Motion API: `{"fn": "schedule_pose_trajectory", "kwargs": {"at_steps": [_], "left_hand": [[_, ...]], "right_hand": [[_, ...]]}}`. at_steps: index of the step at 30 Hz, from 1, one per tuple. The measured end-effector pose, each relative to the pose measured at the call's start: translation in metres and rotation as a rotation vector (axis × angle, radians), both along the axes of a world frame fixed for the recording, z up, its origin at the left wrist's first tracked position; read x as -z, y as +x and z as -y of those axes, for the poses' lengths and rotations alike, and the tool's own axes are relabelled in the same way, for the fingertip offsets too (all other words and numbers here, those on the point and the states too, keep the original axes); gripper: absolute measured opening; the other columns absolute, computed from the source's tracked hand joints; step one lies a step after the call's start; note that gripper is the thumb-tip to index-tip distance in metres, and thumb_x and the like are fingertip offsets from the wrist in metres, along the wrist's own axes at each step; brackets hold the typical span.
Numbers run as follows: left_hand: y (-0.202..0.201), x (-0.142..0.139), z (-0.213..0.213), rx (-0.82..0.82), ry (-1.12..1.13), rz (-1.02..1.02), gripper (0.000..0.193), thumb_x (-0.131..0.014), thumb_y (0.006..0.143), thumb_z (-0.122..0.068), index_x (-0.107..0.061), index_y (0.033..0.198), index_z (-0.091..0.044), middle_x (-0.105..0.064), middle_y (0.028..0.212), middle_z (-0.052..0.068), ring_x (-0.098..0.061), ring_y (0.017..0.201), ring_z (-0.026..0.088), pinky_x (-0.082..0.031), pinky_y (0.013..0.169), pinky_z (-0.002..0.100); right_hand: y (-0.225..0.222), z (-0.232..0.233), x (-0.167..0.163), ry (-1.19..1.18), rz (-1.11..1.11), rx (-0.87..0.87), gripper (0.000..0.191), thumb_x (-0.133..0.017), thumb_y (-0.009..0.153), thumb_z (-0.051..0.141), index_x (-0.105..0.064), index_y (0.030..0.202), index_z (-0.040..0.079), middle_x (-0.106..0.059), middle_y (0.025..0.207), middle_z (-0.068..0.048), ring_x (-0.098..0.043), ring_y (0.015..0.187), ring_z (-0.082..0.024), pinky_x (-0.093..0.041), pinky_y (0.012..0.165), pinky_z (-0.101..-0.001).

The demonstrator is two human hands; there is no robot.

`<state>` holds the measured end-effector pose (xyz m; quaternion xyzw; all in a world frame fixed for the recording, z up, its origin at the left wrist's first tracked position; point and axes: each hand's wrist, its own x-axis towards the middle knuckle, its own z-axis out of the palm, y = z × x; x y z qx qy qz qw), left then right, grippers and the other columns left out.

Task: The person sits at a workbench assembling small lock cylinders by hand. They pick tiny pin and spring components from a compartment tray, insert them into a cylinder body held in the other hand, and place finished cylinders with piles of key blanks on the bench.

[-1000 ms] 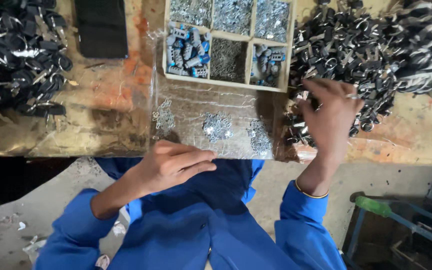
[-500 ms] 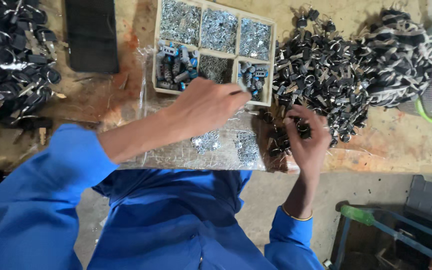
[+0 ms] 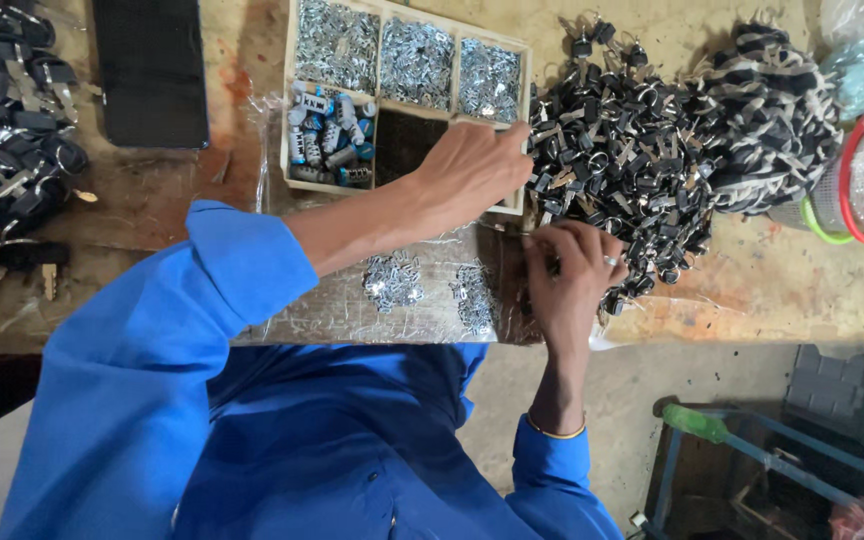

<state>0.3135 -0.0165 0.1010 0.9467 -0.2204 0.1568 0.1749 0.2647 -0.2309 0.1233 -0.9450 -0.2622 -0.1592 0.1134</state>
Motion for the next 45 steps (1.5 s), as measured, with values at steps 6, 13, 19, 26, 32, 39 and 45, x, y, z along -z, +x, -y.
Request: {"fn": "schedule_pose_trajectory", "kwargs": {"at_steps": [6, 13, 19, 26, 32, 39, 45], "left_hand": [[0.001, -0.004, -0.004, 0.011, -0.029, -0.021, 0.006, -0.074, 0.069, -0.002, -0.072, 0.074, 0.000, -0.064, 0.103, 0.021, -0.072, 0.066, 0.026, -0.057, 0.051, 0.039], [-0.004, -0.008, -0.018, -0.063, -0.055, -0.180, 0.015, -0.066, 0.092, 0.007, -0.066, 0.107, 0.006, -0.067, 0.082, 0.015, -0.069, 0.062, 0.021, -0.057, 0.049, 0.033], [-0.042, -0.018, -0.075, -0.042, -0.548, -0.045, 0.011, -0.076, 0.093, -0.009, -0.070, 0.096, -0.001, -0.070, 0.088, 0.011, -0.069, 0.063, 0.021, -0.057, 0.057, 0.036], [-0.095, -0.017, -0.126, -0.151, -1.022, -0.150, 0.018, -0.078, 0.093, -0.003, -0.076, 0.111, -0.002, -0.077, 0.112, 0.011, -0.077, 0.102, 0.020, -0.065, 0.091, 0.030], [-0.112, 0.006, -0.140, -0.206, -1.183, -0.180, 0.022, -0.079, 0.092, 0.000, -0.075, 0.114, -0.001, -0.080, 0.109, 0.009, -0.079, 0.101, 0.016, -0.065, 0.089, 0.028], [-0.112, 0.010, -0.148, -0.246, -1.217, -0.125, 0.023, -0.080, 0.092, -0.001, -0.075, 0.114, -0.001, -0.080, 0.108, 0.009, -0.079, 0.097, 0.015, -0.066, 0.085, 0.027], [-0.099, 0.009, -0.156, -0.273, -1.211, -0.127, 0.024, -0.081, 0.092, -0.004, -0.076, 0.116, -0.003, -0.080, 0.105, 0.008, -0.079, 0.092, 0.013, -0.067, 0.079, 0.026]], "right_hand": [[0.003, 0.026, 0.004, 0.744, -0.677, 0.177, 0.026, -0.078, 0.106, 0.013, -0.062, 0.089, 0.001, -0.056, 0.074, -0.001, -0.042, 0.065, -0.005, -0.032, 0.062, -0.0224], [-0.009, -0.025, 0.009, 0.462, -0.388, -0.233, 0.023, -0.081, 0.091, 0.017, -0.065, 0.102, 0.005, -0.072, 0.098, -0.003, -0.068, 0.087, -0.013, -0.047, 0.079, -0.0310], [-0.014, -0.060, -0.011, 0.051, -0.108, -0.237, 0.021, -0.084, 0.088, 0.021, -0.073, 0.103, 0.011, -0.071, 0.099, -0.005, -0.066, 0.089, -0.024, -0.038, 0.079, -0.0405], [-0.001, -0.089, -0.027, 0.113, -0.246, -0.325, 0.014, -0.084, 0.089, 0.018, -0.079, 0.100, 0.012, -0.067, 0.091, -0.004, -0.062, 0.077, -0.022, -0.040, 0.072, -0.0385], [0.034, -0.141, -0.020, 0.062, -0.255, -0.543, 0.016, -0.085, 0.091, 0.021, -0.080, 0.103, 0.013, -0.062, 0.093, -0.005, -0.061, 0.088, -0.025, -0.043, 0.078, -0.0402], [0.058, -0.185, -0.008, -0.082, -0.386, -0.602, 0.022, -0.090, 0.077, 0.030, -0.083, 0.091, 0.015, -0.062, 0.086, -0.006, -0.054, 0.091, -0.030, -0.036, 0.079, -0.0462], [0.078, -0.187, 0.001, 0.048, -0.325, -0.580, 0.019, -0.086, 0.088, 0.021, -0.077, 0.101, 0.011, -0.065, 0.100, -0.004, -0.055, 0.101, -0.027, -0.038, 0.090, -0.0458]]}}
